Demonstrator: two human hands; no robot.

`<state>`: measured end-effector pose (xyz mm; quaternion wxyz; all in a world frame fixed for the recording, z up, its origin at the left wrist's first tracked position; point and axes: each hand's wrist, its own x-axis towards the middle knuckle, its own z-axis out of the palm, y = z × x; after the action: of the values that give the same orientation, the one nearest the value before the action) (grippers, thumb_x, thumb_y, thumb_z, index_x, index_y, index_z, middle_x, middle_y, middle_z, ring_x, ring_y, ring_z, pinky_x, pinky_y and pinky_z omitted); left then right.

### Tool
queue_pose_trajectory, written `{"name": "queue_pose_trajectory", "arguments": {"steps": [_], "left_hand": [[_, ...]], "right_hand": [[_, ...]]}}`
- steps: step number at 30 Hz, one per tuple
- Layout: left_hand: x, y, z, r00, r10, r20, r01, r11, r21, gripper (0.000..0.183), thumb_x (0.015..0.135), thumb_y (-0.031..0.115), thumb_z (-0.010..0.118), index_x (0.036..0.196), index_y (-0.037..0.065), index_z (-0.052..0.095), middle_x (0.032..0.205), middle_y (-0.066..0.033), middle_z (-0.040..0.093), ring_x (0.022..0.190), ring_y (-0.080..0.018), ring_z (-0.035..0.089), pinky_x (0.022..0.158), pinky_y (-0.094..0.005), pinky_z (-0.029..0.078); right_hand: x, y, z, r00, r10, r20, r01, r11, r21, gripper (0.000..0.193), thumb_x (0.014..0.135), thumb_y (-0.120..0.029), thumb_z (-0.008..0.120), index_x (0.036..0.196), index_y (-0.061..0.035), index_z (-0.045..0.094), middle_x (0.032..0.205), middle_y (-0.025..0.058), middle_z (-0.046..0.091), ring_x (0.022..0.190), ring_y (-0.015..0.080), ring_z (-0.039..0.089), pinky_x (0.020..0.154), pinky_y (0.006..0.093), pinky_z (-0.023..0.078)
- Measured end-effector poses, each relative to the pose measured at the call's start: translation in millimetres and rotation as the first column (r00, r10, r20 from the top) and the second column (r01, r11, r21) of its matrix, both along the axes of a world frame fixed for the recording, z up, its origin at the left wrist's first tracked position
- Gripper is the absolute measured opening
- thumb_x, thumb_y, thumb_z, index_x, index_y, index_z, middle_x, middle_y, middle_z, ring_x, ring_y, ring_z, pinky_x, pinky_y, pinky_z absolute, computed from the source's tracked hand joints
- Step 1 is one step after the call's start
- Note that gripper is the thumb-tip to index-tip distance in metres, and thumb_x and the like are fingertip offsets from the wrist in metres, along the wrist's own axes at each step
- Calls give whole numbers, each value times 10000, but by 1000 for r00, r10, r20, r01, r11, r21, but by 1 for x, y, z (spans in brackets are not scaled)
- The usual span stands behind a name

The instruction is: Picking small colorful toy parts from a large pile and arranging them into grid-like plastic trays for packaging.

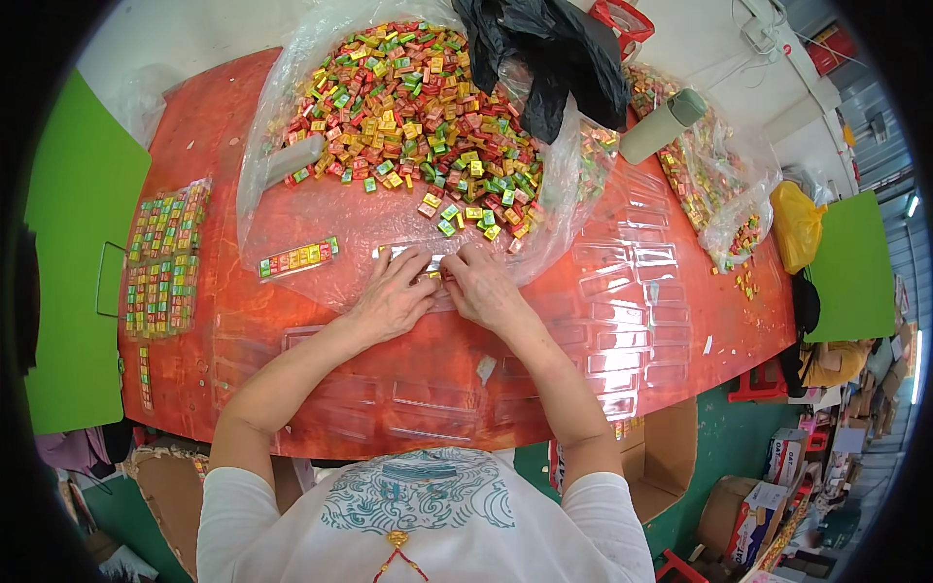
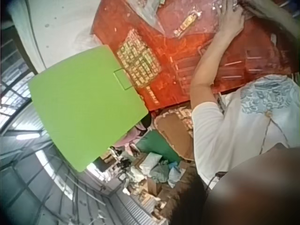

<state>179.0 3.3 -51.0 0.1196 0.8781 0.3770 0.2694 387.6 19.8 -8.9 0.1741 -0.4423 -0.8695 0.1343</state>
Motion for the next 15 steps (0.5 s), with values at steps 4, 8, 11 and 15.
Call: {"name": "queue_pose_trajectory", "arguments": {"steps": [4,8,11,15], "left_hand": [[-3,1,-3,1000,-3,19,3,1000,13,221,859,186,685,1043,72,638,1339,-197,492,1303,-395,429,1082,-588,297],[-4,0,-3,999,8,53,-8,1000,1,242,865,208,682,1064,75,647,1338,-201,497,1296,-402,433,1088,-592,290],[-3,0,0,997,6,71,-5,1000,-17,263,881,234,668,1089,74,655,1344,-201,497,1302,-403,429,1098,-595,281],[-4,1,-2,999,28,35,-26,998,-60,280,904,258,643,1115,76,664,1356,-197,494,1312,-391,427,1112,-599,266]], "right_hand": [[0,-5,2,998,20,-65,-22,999,-30,317,818,-79,671,1122,-35,590,985,162,570,937,367,598,821,468,470],[3,-13,0,993,-74,-91,72,997,-27,362,832,-89,673,1172,-49,553,972,162,584,934,362,610,810,461,469],[15,-23,-9,995,-86,-48,84,996,-33,337,846,-111,673,1158,-60,556,936,152,610,914,347,620,798,455,467],[15,-28,-11,999,-37,2,37,999,39,227,869,-147,668,1073,-73,598,859,123,639,848,318,641,774,443,465]]}}
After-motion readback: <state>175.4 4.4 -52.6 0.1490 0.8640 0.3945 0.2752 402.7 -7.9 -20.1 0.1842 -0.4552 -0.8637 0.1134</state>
